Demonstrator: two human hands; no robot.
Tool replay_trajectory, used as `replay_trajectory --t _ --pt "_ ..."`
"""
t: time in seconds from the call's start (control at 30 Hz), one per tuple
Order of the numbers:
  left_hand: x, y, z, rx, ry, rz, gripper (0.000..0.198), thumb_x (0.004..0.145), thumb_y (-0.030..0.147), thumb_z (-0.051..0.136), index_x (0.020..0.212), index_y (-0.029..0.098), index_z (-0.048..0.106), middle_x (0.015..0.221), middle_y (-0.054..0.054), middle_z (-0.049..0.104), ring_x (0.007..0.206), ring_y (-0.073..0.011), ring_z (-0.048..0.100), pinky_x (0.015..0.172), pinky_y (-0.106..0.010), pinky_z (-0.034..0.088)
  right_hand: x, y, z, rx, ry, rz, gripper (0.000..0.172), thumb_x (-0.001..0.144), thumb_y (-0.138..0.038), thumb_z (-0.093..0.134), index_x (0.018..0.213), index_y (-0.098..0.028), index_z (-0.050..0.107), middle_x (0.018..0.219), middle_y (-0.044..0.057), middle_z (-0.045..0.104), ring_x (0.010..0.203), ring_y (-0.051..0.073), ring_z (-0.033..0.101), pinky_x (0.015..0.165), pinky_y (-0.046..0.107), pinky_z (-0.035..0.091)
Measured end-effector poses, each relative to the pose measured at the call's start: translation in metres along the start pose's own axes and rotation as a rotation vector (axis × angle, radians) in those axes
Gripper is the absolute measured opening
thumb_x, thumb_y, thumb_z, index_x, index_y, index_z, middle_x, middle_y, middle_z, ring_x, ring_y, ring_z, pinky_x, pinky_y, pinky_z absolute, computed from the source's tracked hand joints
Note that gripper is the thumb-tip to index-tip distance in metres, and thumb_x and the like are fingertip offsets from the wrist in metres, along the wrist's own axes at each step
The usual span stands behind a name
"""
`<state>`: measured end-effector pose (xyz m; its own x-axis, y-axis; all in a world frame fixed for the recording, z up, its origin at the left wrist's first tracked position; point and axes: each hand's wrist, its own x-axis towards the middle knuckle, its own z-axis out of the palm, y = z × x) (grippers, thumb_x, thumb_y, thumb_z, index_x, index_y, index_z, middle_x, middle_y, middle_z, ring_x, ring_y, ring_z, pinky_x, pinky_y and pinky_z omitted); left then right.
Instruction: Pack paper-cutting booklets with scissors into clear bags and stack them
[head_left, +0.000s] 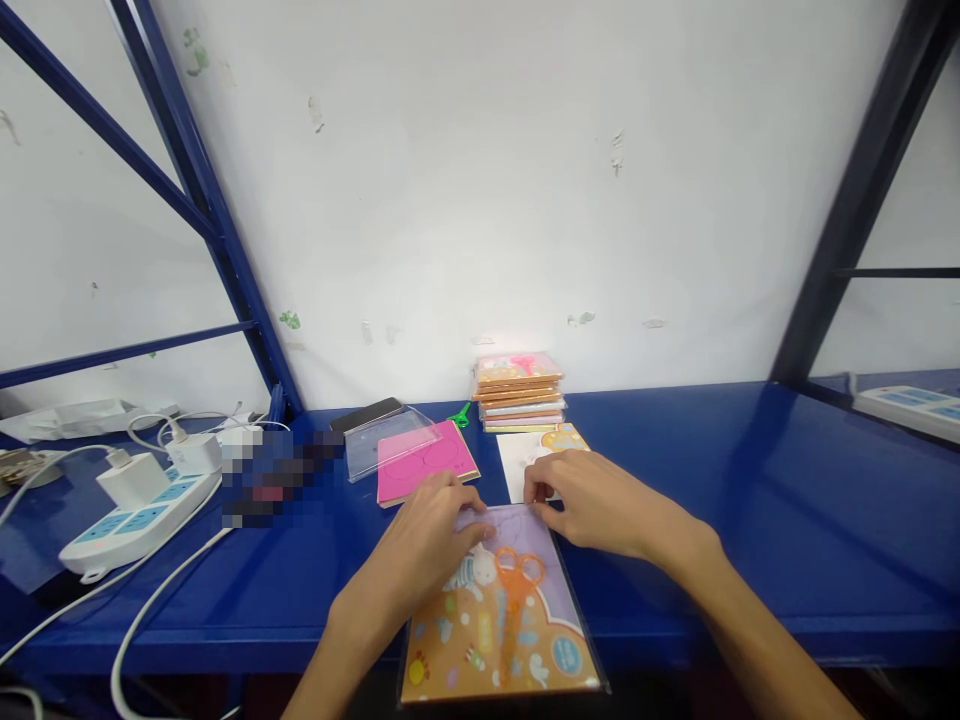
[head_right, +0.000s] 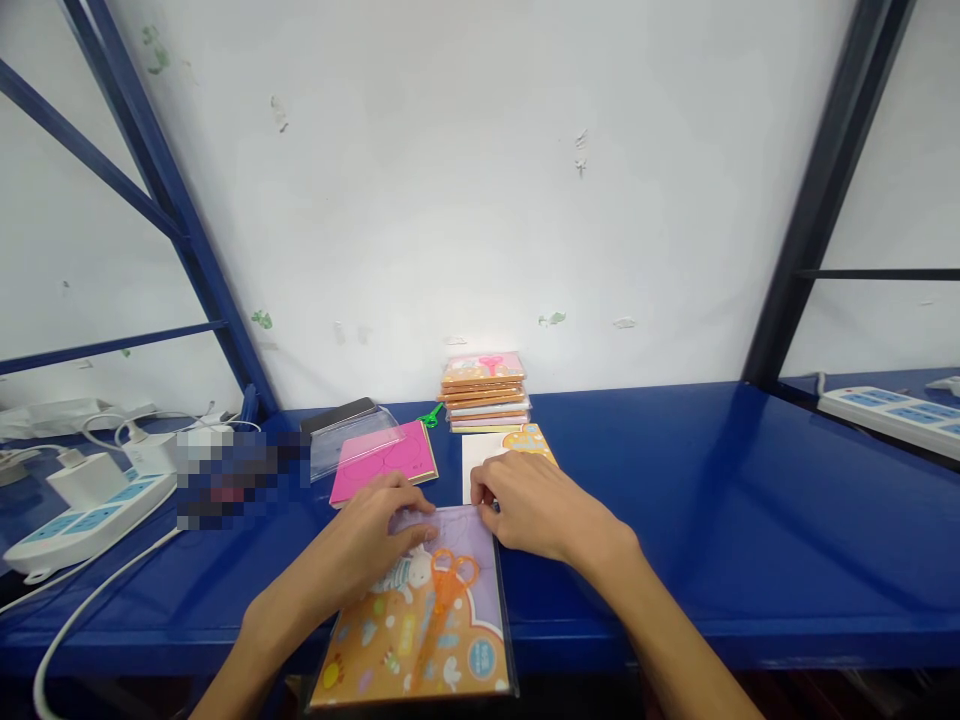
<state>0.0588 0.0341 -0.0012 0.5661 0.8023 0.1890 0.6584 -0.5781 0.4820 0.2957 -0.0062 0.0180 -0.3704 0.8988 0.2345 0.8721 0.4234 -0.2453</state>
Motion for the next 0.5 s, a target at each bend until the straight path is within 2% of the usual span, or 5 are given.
replay_trajectory --t 0.2,0.3,0.5 --pt "0.001 0.003 0.001 0.009 -0.011 0.07 0.012 0.092 0.026 0.064 0.096 0.021 0.074 0.101 -0.005 0.067 0.103 -0.0241 0.06 0.089 -0.038 0.044 -0.001 -0.003 -0.002 -0.008 -0.025 -0.005 0.021 0.085 -0.015 0.055 0.093 -0.021 0.074 0.091 0.006 0.077 0.085 0.021 0.068 0.072 0.029 0.042" --pt "-0.001 0.01 0.001 -0.006 -0.035 0.108 0.016 0.095 0.022 0.058 0.094 0.022 0.074 0.103 -0.003 0.067 0.103 -0.0227 0.061 0.09 -0.036 0.045 -0.002 -0.006 -0.003 -0.01 -0.011 -0.005 0.022 0.086 -0.017 0.054 0.092 -0.021 0.075 0.091 0.007 0.077 0.088 0.022 0.068 0.076 0.031 0.043" --pt "-0.002 0.019 0.007 -0.006 -0.048 0.186 0.027 0.095 0.016 0.053 0.113 0.024 0.071 0.112 -0.005 0.065 0.108 -0.0216 0.06 0.096 -0.036 0.045 -0.002 -0.014 -0.005 0.045 -0.017 -0.034 0.029 0.09 -0.017 0.05 0.097 -0.021 0.077 0.096 0.007 0.078 0.095 0.023 0.067 0.082 0.033 0.043"
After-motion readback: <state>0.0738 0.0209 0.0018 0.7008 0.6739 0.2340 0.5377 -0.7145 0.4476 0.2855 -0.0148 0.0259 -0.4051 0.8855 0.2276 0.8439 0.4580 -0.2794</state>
